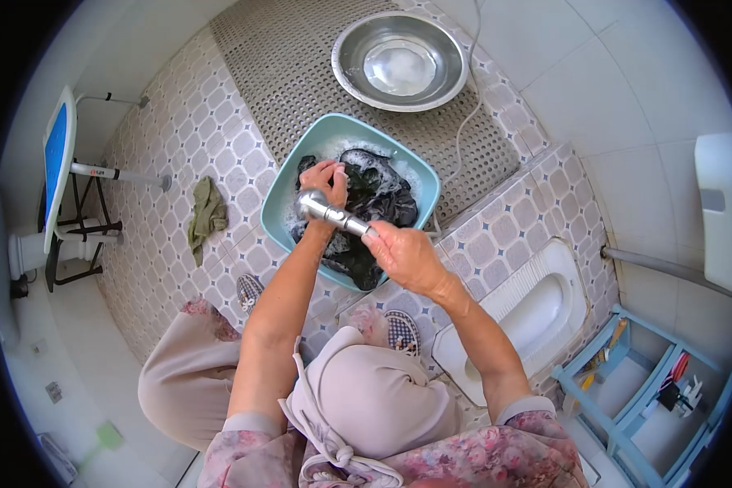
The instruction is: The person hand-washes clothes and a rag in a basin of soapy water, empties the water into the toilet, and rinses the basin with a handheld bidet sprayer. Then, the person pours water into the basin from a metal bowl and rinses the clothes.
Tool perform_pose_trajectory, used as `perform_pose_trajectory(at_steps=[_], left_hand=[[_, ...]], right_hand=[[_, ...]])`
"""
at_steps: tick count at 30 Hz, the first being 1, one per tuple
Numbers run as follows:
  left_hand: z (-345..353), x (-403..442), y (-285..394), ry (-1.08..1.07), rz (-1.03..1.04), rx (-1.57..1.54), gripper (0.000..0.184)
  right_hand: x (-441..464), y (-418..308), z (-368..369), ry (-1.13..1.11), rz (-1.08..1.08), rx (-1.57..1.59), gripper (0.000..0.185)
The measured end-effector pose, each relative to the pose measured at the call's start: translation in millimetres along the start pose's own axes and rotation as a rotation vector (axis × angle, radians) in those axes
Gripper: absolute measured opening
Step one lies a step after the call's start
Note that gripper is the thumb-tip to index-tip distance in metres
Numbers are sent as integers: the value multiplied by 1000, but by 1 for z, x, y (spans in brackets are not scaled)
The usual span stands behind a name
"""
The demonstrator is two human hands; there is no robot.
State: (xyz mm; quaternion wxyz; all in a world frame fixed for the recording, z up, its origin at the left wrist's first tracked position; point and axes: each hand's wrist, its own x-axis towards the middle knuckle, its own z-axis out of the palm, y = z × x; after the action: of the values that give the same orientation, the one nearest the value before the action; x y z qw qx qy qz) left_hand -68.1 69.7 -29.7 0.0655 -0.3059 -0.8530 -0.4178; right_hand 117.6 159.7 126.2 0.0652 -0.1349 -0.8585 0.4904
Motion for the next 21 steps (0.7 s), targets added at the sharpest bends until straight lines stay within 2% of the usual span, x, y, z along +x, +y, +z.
perform_pose_trajectory(at_steps=[1, 2, 4, 5, 6, 8, 14, 18, 19, 20, 21], left_hand=[[-6, 4, 7, -59, -175, -87, 19], [-8, 5, 16, -1, -187, -88, 22], [-2, 12, 17, -5, -628, -567, 25], [-8, 17, 17, -50, -845, -841, 20], [-6, 16, 10, -23, -908, -1182, 23], [-7, 16, -13, -116, -1006, -1486, 34], [-13, 14, -21, -277, -1100, -1594, 39], [-22, 11, 2, -426, -1159, -1457, 42], [-24, 9, 11, -530, -1121, -1453, 39], [-24, 4, 22, -498, -1187, -1329, 28], [-18, -3, 14, -542, -1169, -1303, 22]], right_hand=[[-4, -1, 4, 16, 1, 29, 23], [-7, -2, 7, 33, 1, 54, 22], [-12, -5, 13, 64, -6, 46, 20], [-14, -3, 15, 97, -26, 45, 19], [-15, -2, 17, 125, -53, 49, 19], [-16, -3, 17, 120, -42, 25, 19], [-21, -1, 13, 149, -100, -65, 18], [-23, 7, 12, 174, -40, -135, 18], [-23, 8, 12, 191, -26, -133, 18], [-22, 9, 13, 206, -14, -131, 18], [-21, 10, 13, 217, -19, -124, 18]])
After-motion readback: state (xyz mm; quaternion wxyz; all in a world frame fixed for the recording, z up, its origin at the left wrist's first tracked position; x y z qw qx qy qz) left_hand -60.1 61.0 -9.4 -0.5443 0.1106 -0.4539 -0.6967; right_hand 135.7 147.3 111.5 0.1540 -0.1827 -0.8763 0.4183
